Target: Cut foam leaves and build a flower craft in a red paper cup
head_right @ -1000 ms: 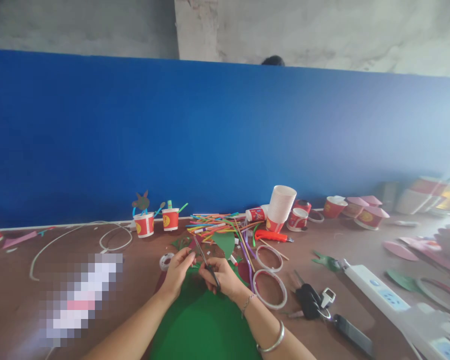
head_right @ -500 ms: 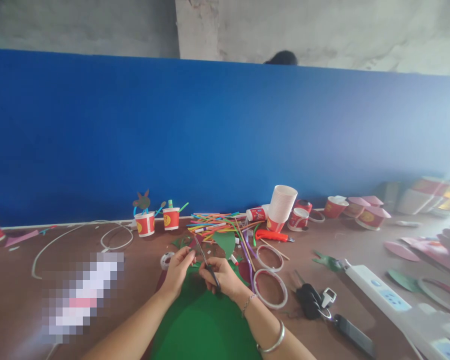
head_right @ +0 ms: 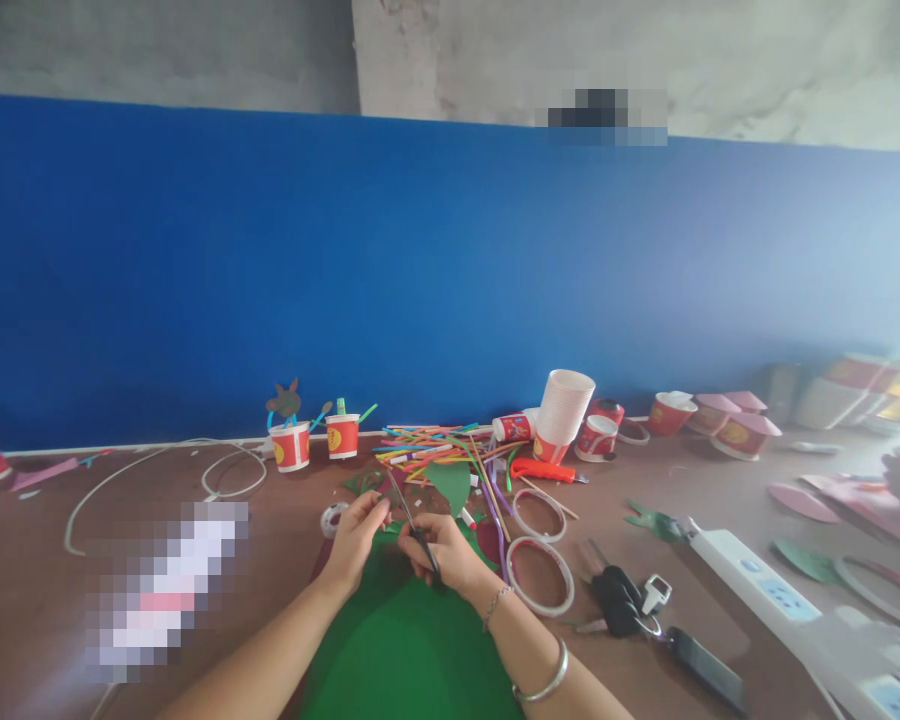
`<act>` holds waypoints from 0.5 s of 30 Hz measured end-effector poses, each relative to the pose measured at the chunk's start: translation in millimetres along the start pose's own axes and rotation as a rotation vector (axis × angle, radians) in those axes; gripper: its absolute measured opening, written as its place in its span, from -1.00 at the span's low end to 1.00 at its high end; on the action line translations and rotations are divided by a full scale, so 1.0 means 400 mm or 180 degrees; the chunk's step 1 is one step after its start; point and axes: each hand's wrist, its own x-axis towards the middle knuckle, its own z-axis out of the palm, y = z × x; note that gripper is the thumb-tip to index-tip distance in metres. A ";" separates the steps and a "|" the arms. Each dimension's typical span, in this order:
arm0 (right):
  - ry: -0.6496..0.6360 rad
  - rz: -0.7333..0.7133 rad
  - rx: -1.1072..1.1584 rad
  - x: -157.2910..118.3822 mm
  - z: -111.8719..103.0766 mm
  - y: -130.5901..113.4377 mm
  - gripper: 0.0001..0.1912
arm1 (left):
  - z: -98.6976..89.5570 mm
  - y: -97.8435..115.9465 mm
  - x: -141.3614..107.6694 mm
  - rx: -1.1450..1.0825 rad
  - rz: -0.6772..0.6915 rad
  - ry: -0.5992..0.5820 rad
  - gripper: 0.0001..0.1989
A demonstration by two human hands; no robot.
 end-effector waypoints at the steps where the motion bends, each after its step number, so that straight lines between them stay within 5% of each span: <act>1: 0.0003 0.0000 -0.0008 0.000 0.000 -0.001 -0.71 | 0.000 0.000 0.000 -0.0005 -0.0001 -0.0001 -0.76; 15: 0.0026 0.0062 -0.0067 -0.004 0.001 -0.009 -0.67 | -0.004 -0.012 0.002 -0.0016 0.0076 -0.0017 -0.75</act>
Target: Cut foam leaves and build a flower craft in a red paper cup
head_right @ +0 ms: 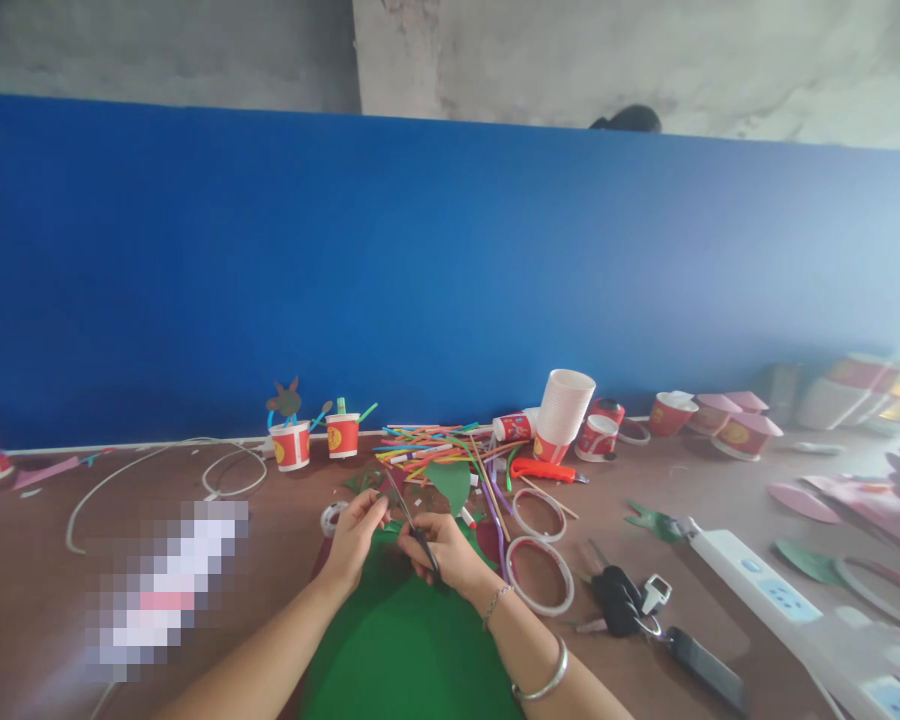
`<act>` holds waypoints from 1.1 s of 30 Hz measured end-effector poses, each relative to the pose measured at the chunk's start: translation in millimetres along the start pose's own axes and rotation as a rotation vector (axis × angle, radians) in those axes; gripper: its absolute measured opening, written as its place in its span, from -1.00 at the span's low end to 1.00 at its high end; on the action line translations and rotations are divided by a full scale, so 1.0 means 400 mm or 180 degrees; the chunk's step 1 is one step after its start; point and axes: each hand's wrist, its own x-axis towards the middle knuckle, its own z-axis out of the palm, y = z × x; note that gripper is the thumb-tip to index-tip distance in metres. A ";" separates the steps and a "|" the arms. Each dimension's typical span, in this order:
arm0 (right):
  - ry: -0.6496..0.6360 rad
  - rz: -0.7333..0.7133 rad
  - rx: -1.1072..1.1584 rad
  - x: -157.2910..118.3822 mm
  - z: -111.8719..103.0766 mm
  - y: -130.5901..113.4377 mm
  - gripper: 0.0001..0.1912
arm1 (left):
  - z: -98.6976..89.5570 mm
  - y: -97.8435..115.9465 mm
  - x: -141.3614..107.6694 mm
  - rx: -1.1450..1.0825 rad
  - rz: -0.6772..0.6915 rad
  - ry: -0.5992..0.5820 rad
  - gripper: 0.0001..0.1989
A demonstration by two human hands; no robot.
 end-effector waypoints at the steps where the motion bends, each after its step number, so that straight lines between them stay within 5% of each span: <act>1: -0.0003 -0.0009 -0.0005 0.000 0.000 0.000 -0.67 | 0.000 0.000 0.000 0.0005 0.0004 -0.0002 -0.75; 33: -0.0131 0.0003 0.0031 0.001 -0.006 0.008 -0.68 | -0.001 0.004 -0.002 0.0115 -0.0014 0.0016 -0.74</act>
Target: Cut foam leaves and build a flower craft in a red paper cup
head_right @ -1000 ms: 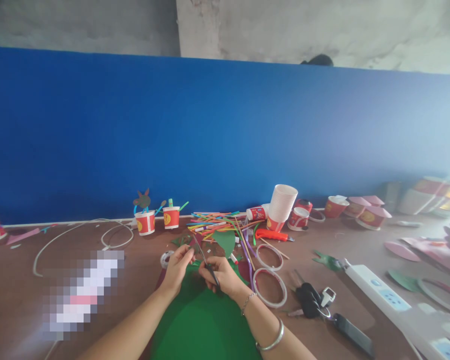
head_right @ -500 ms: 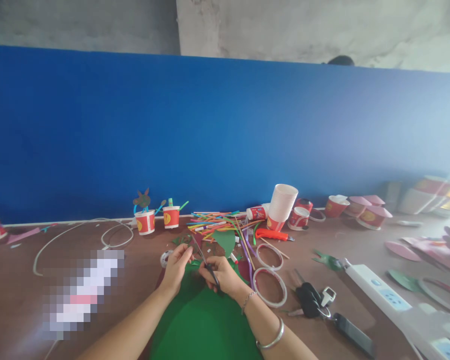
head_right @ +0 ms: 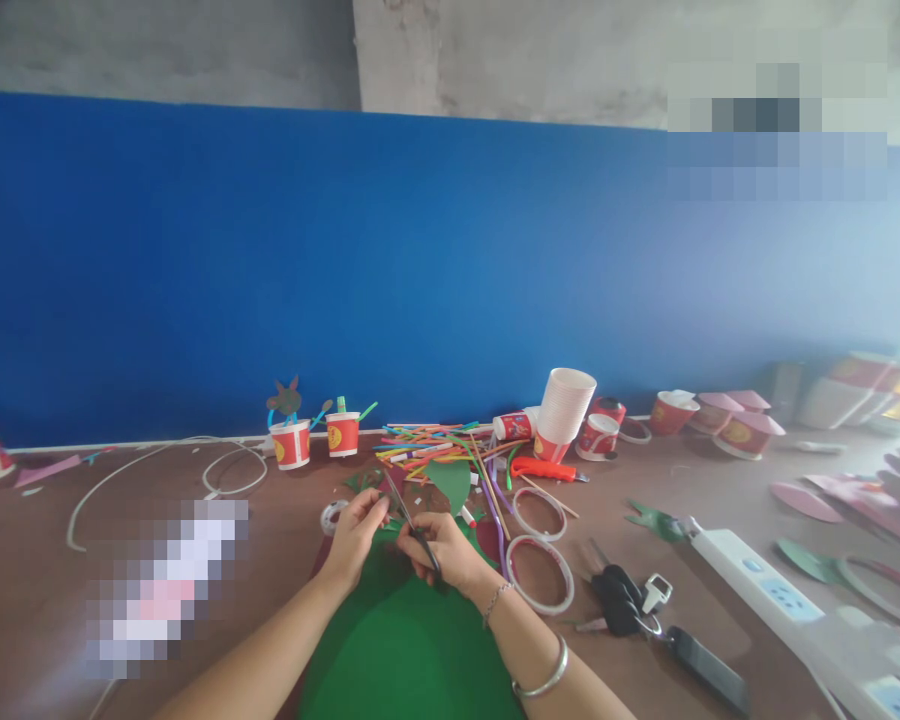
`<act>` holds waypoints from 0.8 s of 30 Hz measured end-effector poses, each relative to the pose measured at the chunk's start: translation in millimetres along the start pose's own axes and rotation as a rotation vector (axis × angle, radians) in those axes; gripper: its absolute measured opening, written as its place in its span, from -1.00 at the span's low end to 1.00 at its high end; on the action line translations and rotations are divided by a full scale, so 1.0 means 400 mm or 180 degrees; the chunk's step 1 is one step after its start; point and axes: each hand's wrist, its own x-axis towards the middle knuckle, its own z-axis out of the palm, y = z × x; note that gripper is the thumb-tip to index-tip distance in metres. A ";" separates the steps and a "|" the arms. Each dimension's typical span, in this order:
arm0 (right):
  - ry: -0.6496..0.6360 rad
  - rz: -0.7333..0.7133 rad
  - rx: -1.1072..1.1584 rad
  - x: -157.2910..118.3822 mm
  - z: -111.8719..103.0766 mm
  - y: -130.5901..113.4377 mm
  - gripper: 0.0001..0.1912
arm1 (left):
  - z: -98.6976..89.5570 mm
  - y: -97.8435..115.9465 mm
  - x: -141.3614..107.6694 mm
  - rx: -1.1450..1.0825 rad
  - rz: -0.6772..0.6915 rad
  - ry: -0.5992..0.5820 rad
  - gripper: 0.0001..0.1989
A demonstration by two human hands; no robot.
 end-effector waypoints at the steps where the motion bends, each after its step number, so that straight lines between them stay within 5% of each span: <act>1: 0.0006 0.0011 -0.0010 0.000 0.000 -0.002 -0.69 | -0.001 0.000 0.000 0.0006 0.0001 0.0009 -0.73; 24: 0.0014 -0.0069 0.0175 0.005 0.001 0.008 -0.70 | 0.010 0.014 -0.010 0.0018 0.0062 -0.0337 -0.75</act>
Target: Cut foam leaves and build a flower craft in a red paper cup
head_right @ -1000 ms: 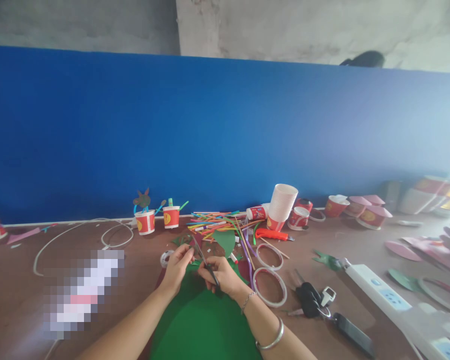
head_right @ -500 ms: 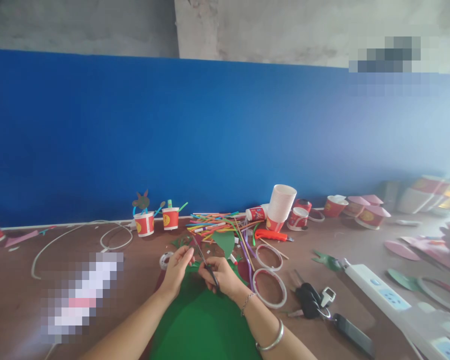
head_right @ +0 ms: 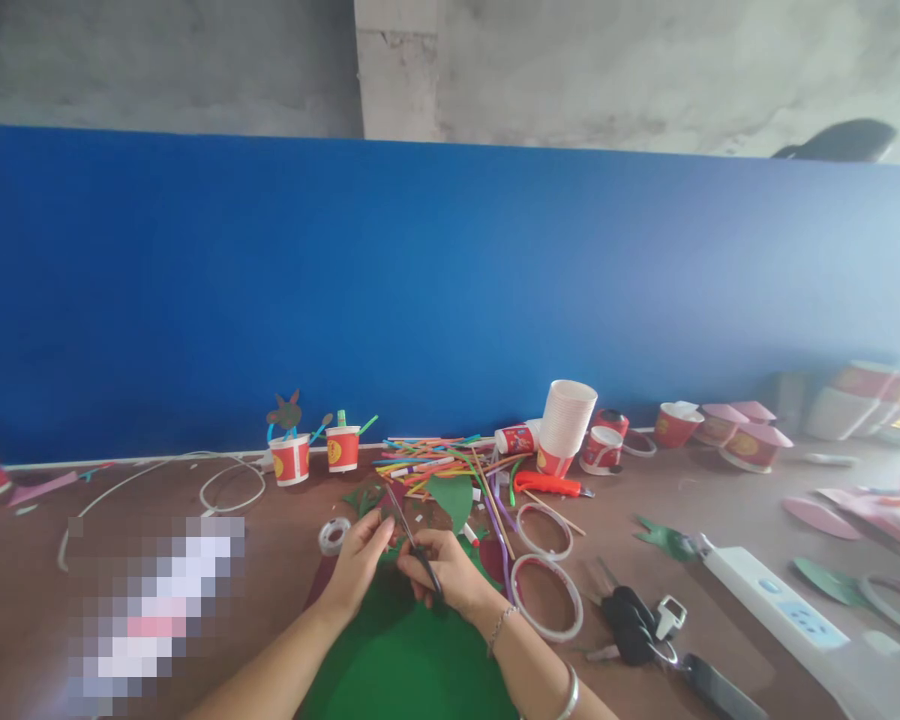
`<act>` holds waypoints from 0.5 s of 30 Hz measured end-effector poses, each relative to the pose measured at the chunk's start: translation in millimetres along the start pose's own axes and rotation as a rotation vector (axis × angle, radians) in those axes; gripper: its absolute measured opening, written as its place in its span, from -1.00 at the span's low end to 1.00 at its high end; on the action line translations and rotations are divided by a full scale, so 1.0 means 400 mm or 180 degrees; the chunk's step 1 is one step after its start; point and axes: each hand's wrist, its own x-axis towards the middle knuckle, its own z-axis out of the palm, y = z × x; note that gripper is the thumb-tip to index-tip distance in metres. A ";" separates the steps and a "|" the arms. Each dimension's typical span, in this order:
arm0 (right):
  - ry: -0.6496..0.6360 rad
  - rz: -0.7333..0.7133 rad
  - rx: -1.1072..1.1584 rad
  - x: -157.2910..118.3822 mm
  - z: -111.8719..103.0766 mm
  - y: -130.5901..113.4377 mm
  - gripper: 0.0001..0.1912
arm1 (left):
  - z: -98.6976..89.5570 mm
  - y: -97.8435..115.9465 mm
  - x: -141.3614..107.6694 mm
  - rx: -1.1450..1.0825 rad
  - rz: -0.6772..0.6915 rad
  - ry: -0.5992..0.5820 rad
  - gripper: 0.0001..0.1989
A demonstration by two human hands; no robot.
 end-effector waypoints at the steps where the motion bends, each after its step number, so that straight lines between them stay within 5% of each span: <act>1: -0.0004 0.0002 0.0010 0.000 -0.001 0.002 -0.69 | 0.000 0.000 0.000 -0.0016 -0.0003 -0.0020 -0.75; 15: -0.0034 0.0093 -0.0167 -0.001 0.000 -0.010 -0.70 | -0.004 0.003 0.001 0.0117 -0.0002 0.0000 -0.73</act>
